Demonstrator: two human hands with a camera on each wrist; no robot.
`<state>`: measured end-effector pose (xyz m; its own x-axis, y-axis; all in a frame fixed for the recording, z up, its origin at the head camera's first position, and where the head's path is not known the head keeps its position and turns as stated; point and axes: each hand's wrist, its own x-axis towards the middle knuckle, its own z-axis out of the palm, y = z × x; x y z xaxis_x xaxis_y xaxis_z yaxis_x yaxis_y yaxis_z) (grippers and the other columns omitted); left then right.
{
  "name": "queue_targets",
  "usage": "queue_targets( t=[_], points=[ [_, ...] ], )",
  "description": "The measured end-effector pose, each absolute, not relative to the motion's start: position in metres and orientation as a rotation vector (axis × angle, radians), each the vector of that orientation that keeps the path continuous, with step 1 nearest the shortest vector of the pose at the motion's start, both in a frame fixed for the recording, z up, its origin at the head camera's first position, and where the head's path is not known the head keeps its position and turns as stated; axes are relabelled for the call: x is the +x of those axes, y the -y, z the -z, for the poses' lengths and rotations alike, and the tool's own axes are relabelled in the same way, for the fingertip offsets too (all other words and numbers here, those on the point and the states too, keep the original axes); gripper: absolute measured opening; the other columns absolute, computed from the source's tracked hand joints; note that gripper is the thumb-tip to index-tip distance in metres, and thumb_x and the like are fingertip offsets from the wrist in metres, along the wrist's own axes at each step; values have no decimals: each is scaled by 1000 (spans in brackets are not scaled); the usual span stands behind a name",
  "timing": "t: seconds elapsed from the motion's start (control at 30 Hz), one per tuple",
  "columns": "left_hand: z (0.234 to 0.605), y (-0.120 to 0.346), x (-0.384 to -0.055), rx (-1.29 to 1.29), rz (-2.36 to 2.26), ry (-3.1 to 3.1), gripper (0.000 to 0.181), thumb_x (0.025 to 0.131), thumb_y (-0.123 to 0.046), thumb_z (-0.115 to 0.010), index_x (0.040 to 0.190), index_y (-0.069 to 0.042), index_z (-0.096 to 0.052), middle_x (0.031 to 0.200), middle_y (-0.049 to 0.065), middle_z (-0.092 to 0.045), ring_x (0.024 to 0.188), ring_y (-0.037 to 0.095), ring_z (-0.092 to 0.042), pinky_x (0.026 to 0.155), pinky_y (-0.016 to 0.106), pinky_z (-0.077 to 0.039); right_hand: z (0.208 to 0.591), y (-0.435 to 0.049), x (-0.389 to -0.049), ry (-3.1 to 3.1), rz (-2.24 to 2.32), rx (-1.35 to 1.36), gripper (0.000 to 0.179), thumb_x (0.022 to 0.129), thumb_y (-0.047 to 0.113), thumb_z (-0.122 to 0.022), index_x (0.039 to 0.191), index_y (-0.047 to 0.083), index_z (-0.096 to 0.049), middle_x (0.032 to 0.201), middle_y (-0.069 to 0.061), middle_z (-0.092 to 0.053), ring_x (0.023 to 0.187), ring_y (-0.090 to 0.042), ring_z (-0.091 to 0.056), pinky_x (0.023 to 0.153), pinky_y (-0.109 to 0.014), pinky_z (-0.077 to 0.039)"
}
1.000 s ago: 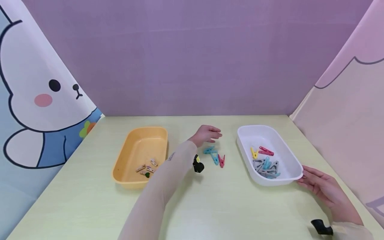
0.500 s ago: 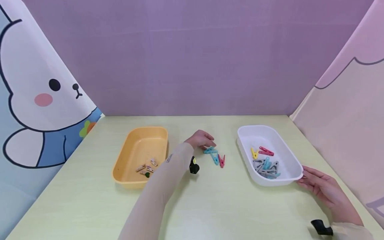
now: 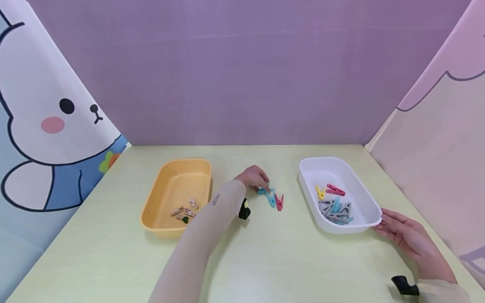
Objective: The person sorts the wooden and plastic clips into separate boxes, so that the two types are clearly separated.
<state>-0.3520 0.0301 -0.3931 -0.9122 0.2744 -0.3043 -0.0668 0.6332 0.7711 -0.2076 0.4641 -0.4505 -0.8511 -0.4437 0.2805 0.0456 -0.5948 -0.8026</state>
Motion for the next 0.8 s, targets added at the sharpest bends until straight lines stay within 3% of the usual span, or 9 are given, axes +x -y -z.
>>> queue_targets(
  t=[0.27,0.8],
  points=[
    [398,-29,-355,171,-1163,-2462,23,76,-9,-87,94,-6,-73,85,3,-69,59,13,-57,57,22,-51,451,-464,-207,-1240,2489,-671,47,102,-16,-25,127,-6,-64,119,-21,-67,104,-32,-69,90,-38,-54],
    [402,-25,-358,192,-1263,-2432,17,78,-11,-82,93,-4,-78,81,3,-72,62,12,-62,60,23,-56,449,-464,-207,-1263,2491,-640,45,103,-15,-27,126,-5,-65,117,-20,-69,102,-30,-70,89,-37,-55]
  ],
)
